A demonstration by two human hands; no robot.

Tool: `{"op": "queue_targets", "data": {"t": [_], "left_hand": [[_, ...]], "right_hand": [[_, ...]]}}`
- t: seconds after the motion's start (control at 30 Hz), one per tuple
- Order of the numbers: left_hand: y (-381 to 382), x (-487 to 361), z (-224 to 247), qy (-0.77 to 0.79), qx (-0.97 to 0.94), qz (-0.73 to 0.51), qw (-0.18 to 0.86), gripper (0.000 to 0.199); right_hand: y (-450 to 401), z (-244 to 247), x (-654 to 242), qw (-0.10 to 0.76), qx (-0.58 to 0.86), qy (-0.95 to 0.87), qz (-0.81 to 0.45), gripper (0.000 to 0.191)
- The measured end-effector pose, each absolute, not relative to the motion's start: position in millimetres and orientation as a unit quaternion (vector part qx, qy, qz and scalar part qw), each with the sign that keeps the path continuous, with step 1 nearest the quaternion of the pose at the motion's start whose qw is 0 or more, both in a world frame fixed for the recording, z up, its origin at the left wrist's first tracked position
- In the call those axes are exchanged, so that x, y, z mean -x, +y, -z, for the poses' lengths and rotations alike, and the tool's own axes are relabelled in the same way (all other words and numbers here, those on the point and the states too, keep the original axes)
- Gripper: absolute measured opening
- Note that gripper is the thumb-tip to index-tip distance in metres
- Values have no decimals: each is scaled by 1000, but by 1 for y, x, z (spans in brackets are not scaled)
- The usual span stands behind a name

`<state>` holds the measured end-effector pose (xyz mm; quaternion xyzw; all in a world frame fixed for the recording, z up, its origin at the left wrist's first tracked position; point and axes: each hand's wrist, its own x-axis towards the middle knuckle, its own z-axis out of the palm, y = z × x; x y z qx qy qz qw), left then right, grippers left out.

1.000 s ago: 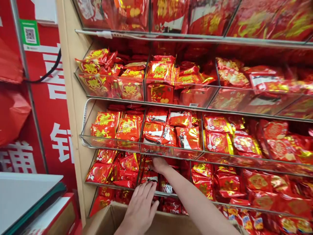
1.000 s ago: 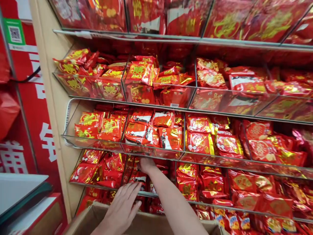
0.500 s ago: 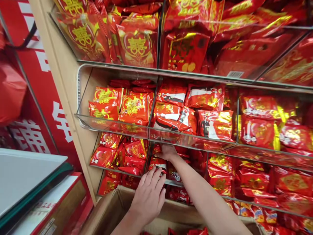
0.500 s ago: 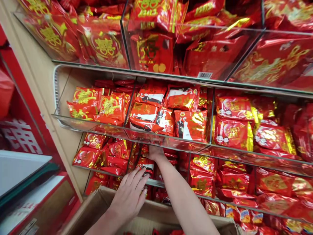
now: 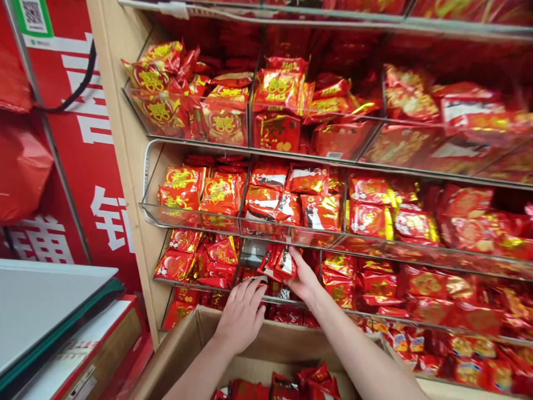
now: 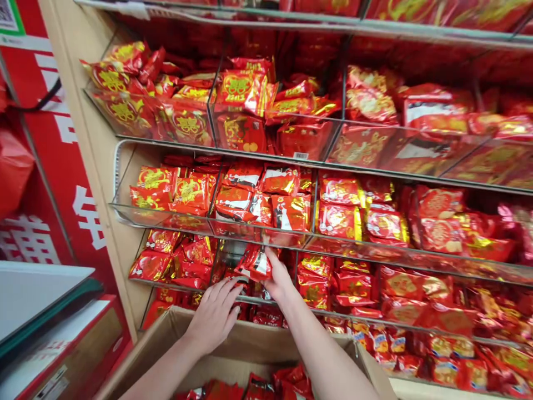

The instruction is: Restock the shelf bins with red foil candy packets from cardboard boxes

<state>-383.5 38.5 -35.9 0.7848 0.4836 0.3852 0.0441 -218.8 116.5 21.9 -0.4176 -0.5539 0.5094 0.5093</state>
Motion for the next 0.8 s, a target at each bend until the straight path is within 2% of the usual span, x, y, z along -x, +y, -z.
{"op": "queue_targets", "data": {"t": [0.1, 0.17, 0.23, 0.3, 0.37, 0.47, 0.6, 0.8], "left_hand": [[32, 380, 26, 485, -753, -433, 104, 44], [20, 374, 16, 491, -722, -463, 154, 48], [3, 363, 5, 478, -672, -487, 288, 50], [-16, 350, -4, 432, -587, -477, 491, 52], [-31, 339, -8, 387, -518, -458, 610, 53], [-45, 332, 1, 376, -491, -482, 621, 48], [-52, 337, 19, 379, -445, -495, 642, 47], [-57, 340, 23, 388, -385, -527, 650, 43]], "right_hand": [[79, -25, 195, 516, 332, -380, -693, 49], [54, -25, 185, 510, 309, -305, -742, 42], [30, -24, 180, 501, 312, -292, -752, 39], [8, -18, 180, 499, 316, -315, -743, 38], [-8, -8, 183, 512, 315, -347, -720, 39], [-22, 9, 184, 523, 313, -386, -693, 38], [-28, 25, 178, 492, 316, -405, -703, 38], [-30, 33, 174, 528, 288, -308, -737, 33]]}}
